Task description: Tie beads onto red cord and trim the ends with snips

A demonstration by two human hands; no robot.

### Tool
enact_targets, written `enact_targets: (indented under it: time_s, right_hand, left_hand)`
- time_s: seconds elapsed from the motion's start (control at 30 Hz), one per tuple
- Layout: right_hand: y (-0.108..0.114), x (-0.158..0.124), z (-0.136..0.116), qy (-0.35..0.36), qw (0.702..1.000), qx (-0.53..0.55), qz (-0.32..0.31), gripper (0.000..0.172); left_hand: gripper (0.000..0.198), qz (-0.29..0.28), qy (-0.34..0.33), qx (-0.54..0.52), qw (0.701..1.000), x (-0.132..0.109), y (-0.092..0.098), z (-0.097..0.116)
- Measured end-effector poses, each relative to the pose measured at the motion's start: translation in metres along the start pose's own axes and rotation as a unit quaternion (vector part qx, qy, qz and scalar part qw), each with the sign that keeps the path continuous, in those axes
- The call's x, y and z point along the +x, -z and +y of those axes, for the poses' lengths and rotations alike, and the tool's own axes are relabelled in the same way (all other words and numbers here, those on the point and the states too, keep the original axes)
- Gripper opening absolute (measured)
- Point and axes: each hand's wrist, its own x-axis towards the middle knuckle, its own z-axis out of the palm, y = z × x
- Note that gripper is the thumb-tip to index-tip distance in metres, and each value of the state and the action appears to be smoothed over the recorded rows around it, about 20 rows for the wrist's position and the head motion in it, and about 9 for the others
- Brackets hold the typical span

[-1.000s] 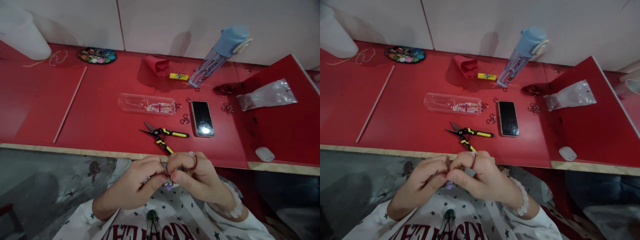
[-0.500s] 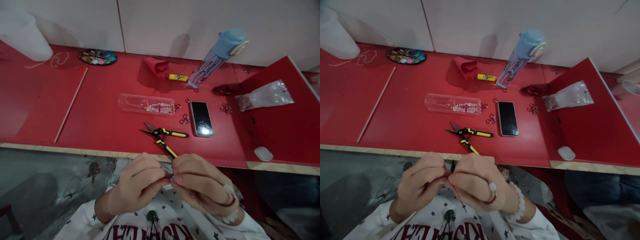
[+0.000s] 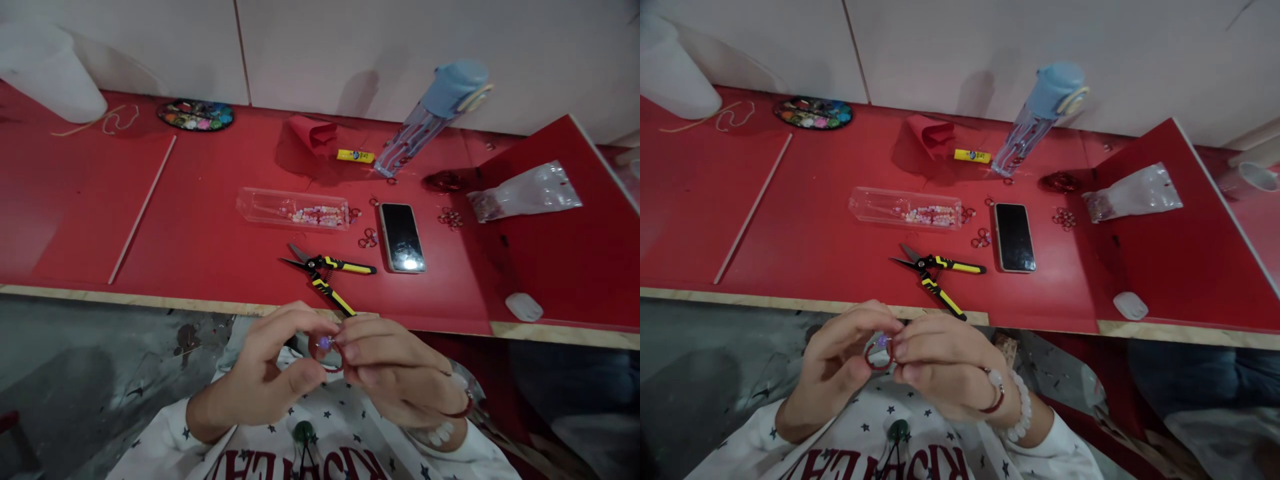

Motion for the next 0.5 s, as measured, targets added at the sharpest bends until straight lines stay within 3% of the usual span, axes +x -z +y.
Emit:
enact_targets:
  time_s: [0.1, 0.2, 0.37, 0.5]
  right_hand:
    - [0.001, 0.001, 0.001, 0.007, 1.0, -0.02, -0.002, 0.015]
    - [0.002, -0.004, 0.003, 0.0, 1.0, -0.02, -0.014, 0.017]
    - [0.002, -0.01, 0.006, -0.013, 0.999, -0.033, -0.015, 0.016]
    - [0.001, -0.006, 0.005, -0.018, 0.999, -0.045, -0.01, 0.009]
  left_hand:
    - [0.031, 0.003, 0.03, -0.057, 0.998, 0.0, 0.0, 0.003]
    - [0.032, -0.031, 0.087, -0.12, 0.988, 0.001, 0.001, 0.006]
    - [0.03, -0.087, 0.192, -0.228, 0.951, 0.003, 0.001, 0.009]
    - [0.024, -0.099, 0.205, -0.212, 0.951, 0.003, 0.002, 0.009]
